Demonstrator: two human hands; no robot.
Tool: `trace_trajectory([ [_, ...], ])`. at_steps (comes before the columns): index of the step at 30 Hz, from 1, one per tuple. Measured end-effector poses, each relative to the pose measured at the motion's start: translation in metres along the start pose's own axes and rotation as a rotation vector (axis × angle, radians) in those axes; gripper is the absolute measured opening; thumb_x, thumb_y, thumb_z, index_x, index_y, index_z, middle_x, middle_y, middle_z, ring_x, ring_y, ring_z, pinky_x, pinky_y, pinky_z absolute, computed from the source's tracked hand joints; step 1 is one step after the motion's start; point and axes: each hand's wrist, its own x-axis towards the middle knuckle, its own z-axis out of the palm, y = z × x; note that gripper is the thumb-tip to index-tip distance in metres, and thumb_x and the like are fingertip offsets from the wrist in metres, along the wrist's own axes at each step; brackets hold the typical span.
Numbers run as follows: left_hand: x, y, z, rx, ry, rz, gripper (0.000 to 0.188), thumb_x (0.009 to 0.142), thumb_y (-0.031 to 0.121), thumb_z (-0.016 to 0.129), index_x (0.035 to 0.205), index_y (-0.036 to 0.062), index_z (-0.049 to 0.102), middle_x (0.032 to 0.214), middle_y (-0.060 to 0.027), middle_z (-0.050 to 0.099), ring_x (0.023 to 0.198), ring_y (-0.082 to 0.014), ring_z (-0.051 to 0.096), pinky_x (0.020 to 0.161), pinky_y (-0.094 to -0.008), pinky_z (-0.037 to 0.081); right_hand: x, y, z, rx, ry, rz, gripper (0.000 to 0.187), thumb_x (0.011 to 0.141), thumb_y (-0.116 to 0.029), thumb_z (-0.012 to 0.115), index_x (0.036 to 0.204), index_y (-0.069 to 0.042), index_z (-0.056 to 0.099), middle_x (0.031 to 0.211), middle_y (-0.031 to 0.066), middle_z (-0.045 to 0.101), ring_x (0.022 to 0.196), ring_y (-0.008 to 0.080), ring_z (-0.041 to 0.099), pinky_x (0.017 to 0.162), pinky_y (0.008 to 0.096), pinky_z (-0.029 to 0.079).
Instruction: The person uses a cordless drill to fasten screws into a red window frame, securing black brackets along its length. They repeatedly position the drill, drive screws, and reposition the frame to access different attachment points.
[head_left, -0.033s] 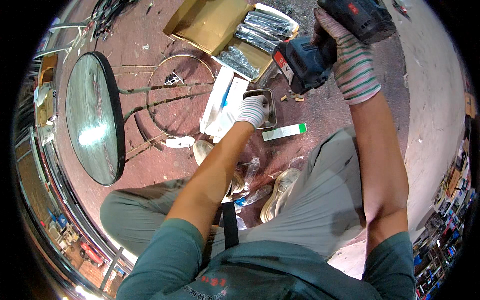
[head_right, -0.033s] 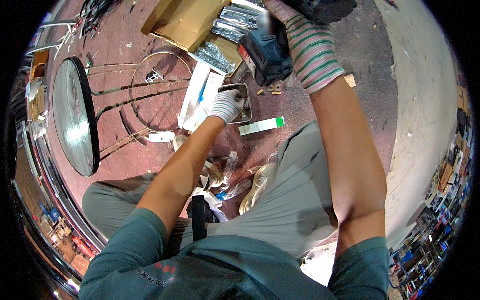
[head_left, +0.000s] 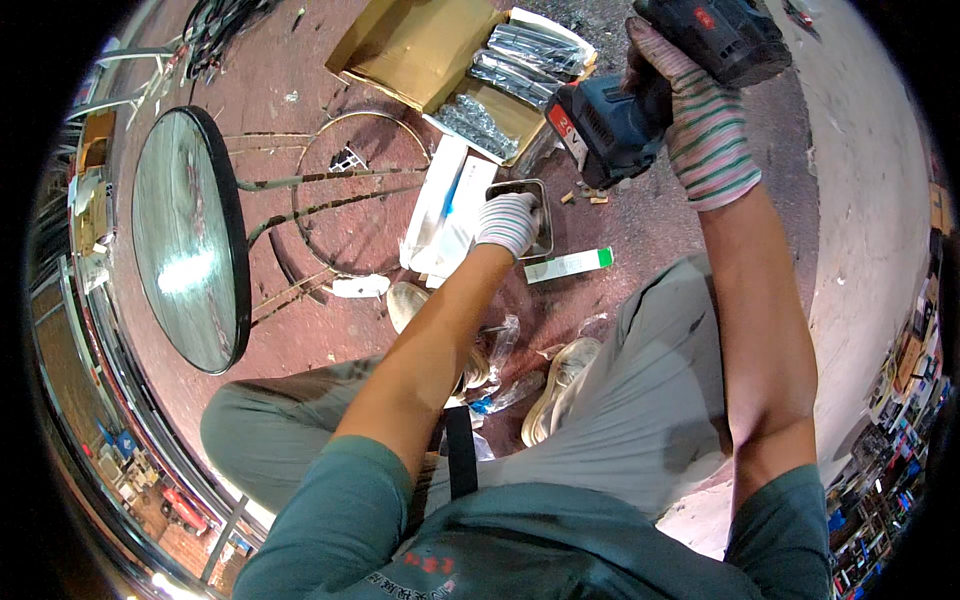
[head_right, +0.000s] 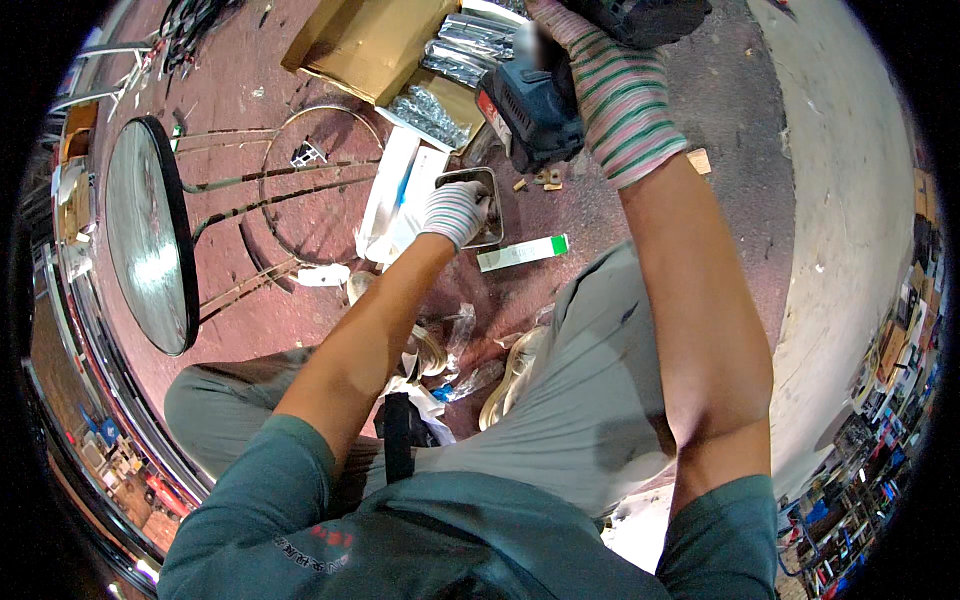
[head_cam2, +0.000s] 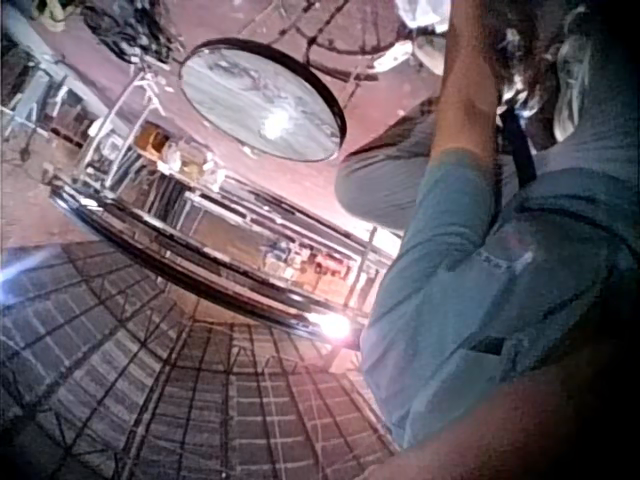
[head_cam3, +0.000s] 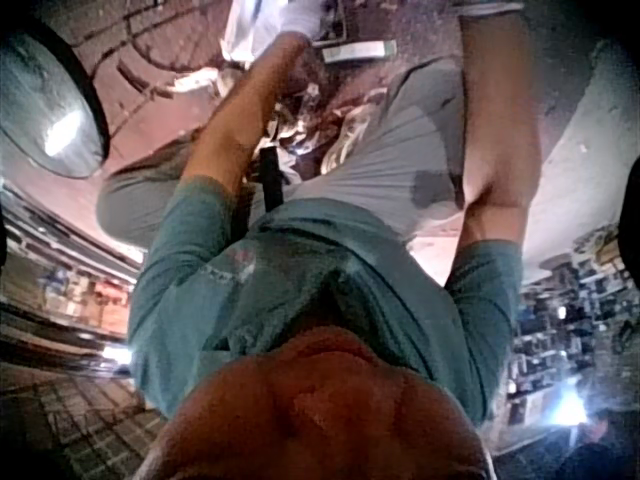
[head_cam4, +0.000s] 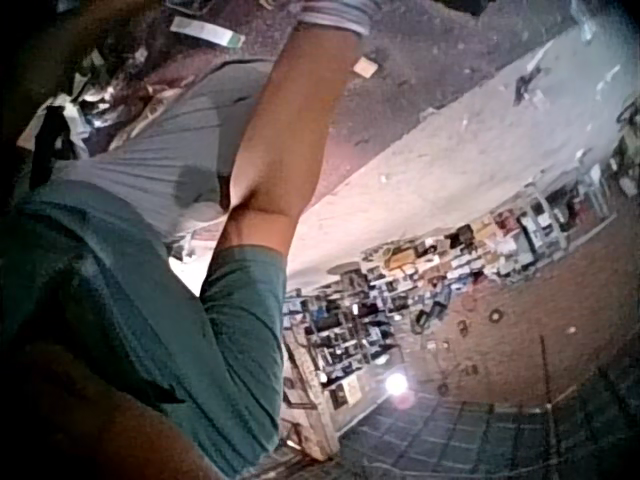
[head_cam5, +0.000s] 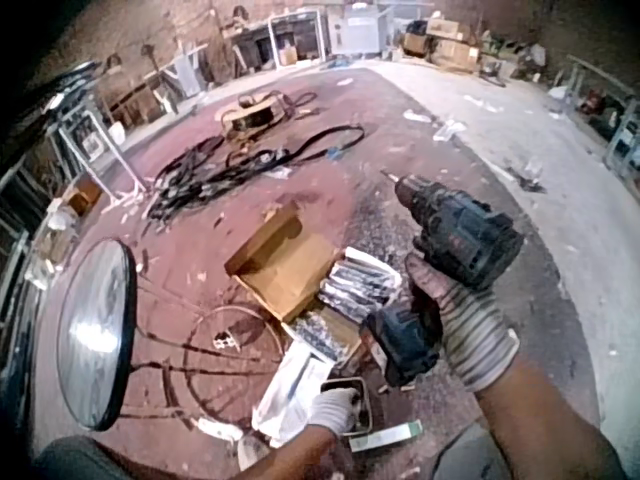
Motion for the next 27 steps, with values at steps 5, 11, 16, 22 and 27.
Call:
trace_trajectory([
  [5,0.023,0.006,0.006,0.340,-0.018,0.083,0.021,0.083,0.009,0.053,0.094,0.0058,0.070,0.092,-0.0164,0.069,0.085,-0.0315,0.068,0.070,-0.0424,0.054,-0.012,-0.016,0.009,-0.040,0.073,0.028,0.024,0.080,-0.019,0.074,0.099,-0.013,0.060,0.082,-0.0043,0.055,0.073,0.0094,0.051,0.065,0.0255,0.044],
  [11,0.028,0.006,-0.001,0.290,-0.076,0.101,0.021,0.081,0.015,0.058,0.094,0.0028,0.069,0.093,-0.0191,0.069,0.085,-0.0324,0.068,0.070,-0.0421,0.054,-0.017,-0.017,-0.005,-0.030,0.074,0.031,0.020,0.080,-0.019,0.073,0.094,-0.013,0.061,0.078,-0.0038,0.057,0.068,0.0100,0.053,0.062,0.0256,0.044],
  [16,-0.001,-0.020,-0.015,-0.841,-0.059,-0.062,0.024,0.080,0.020,0.060,0.093,-0.0002,0.063,0.079,-0.0098,0.066,0.070,-0.0220,0.063,0.066,-0.0363,0.051,-0.022,-0.023,-0.008,0.013,0.117,0.075,0.020,0.079,-0.020,0.074,0.091,-0.012,0.060,0.075,-0.0029,0.058,0.065,0.0108,0.054,0.061,0.0253,0.044],
  [22,-0.012,-0.056,-0.008,-1.523,-0.272,-0.072,0.014,0.080,0.008,0.051,0.090,0.0004,0.057,0.077,-0.0104,0.059,0.067,-0.0193,0.056,0.062,-0.0296,0.046,-0.021,-0.026,-0.008,0.070,0.078,-0.002,0.021,0.078,-0.019,0.074,0.092,-0.013,0.061,0.077,-0.0032,0.057,0.068,0.0107,0.054,0.062,0.0258,0.045],
  [27,-0.001,-0.053,-0.006,-1.393,-0.218,-0.129,0.018,0.083,0.017,0.054,0.088,0.0009,0.060,0.077,-0.0104,0.060,0.065,-0.0196,0.056,0.061,-0.0313,0.047,-0.021,-0.016,-0.014,0.066,0.101,0.041,0.022,0.077,-0.018,0.075,0.093,-0.013,0.061,0.077,-0.0032,0.057,0.069,0.0105,0.053,0.061,0.0254,0.044],
])
